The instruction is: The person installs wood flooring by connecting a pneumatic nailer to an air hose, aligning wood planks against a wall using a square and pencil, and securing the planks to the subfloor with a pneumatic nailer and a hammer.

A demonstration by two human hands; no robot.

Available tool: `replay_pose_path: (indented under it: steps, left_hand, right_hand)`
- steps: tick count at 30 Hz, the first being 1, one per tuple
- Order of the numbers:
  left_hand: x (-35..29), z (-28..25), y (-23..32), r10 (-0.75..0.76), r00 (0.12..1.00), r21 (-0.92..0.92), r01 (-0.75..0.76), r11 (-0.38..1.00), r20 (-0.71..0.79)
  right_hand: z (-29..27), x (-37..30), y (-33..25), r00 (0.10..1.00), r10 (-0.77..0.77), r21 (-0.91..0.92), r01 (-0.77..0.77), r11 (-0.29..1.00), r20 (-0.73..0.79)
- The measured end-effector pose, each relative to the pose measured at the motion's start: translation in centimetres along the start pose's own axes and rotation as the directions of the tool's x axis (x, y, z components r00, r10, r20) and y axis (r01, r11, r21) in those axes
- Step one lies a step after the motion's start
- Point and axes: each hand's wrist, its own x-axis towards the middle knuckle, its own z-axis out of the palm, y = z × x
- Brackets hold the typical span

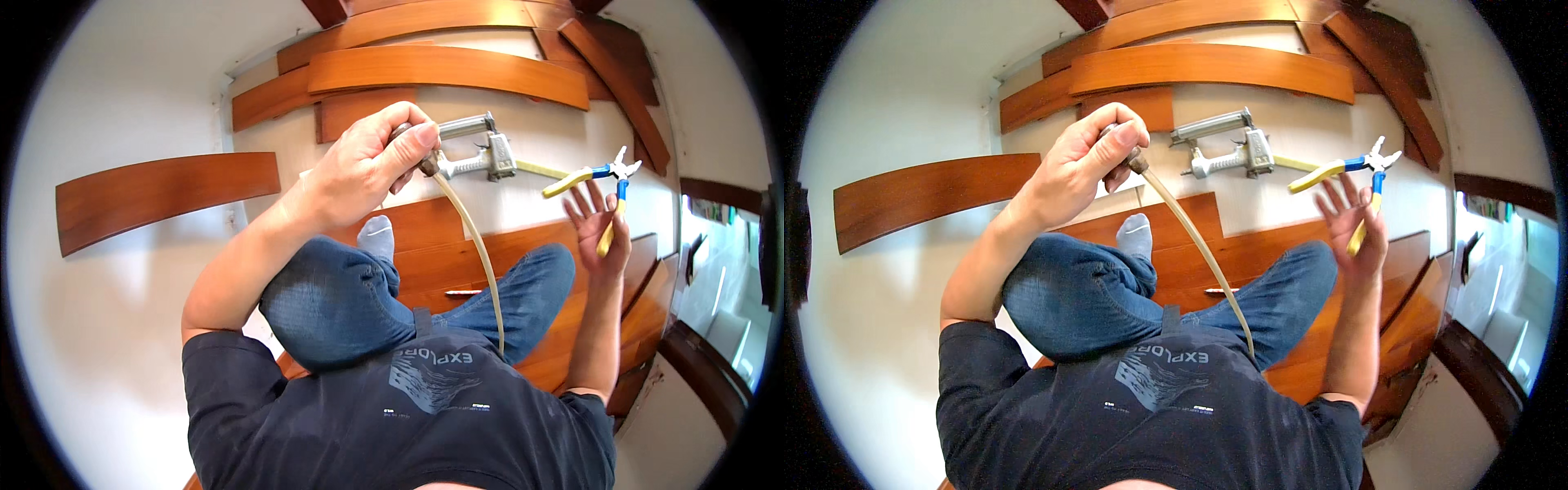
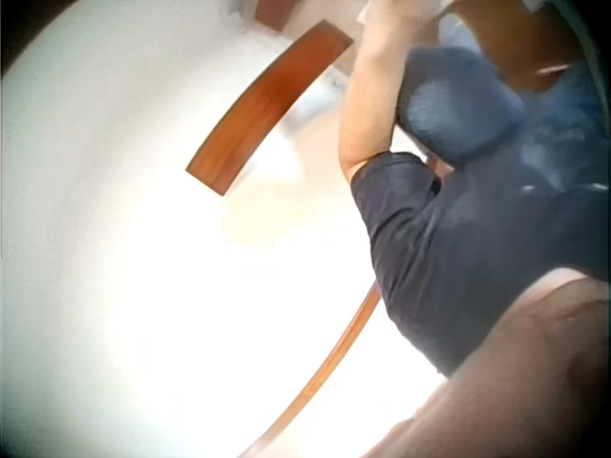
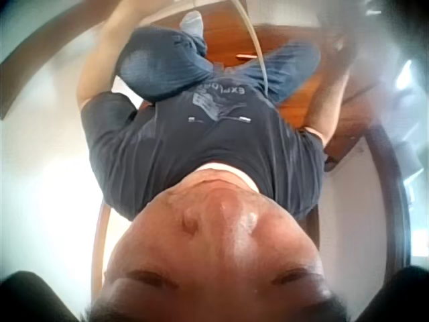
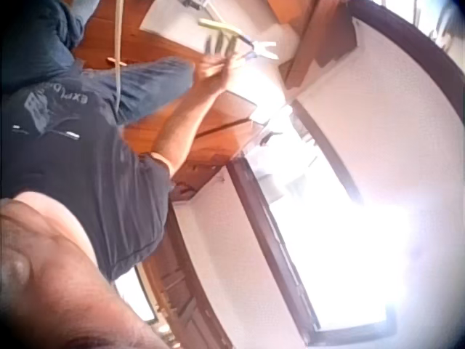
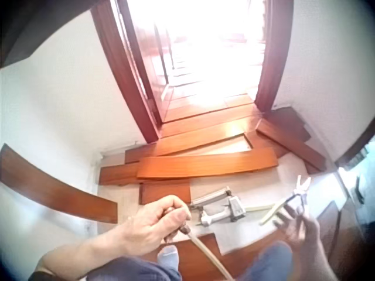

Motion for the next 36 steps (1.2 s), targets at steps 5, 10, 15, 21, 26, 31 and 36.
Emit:
replay_pose_path:
  steps: [5, 10, 15, 21, 26, 31, 36]
  left_hand:
    - [0.8, 0.8, 0.1, 0.011, 0.995, 0.263, -0.037, 0.964, 0.101]
    - [-0.5, 1.7, 0.2, 0.051, 0.99, 0.337, -0.092, 0.937, 0.129]
    - [-1.9, 2.4, 0.8, 0.15, 0.982, 0.484, -0.189, 0.855, 0.117]
    - [-2.6, 3.2, 0.5, 0.243, 0.964, 0.531, -0.265, 0.805, 0.111]
    - [-3.1, 4.1, 1.4, 0.266, 0.958, 0.548, -0.28, 0.789, 0.107]
    - [-3.4, 4.4, 1.9, 0.236, 0.968, 0.582, -0.24, 0.777, 0.085]
    - [-3.5, 4.5, 1.8, 0.229, 0.971, 0.594, -0.225, 0.773, 0.069]
  right_hand:
    - [12.0, -6.7, 2.2, 0.976, 0.063, 0.297, -0.124, 0.947, 0.206]
    - [15.2, -10.0, 2.5, 0.879, 0.148, 0.211, -0.266, 0.94, 0.453]
    - [15.4, -11.7, -1.0, 0.899, 0.212, -0.027, -0.218, 0.976, 0.383]
    - [18.6, -12.5, -2.5, 0.902, 0.37, -0.975, 0.204, 0.087, 0.221]
    - [20.7, -12.0, -0.4, 0.947, 0.226, -0.956, 0.261, -0.133, 0.227]
    - [20.9, -12.0, 0.4, 0.964, 0.162, -0.947, 0.242, -0.213, 0.21]
    - [21.0, -11.9, 0.6, 0.966, 0.149, -0.964, 0.233, -0.127, 0.213]
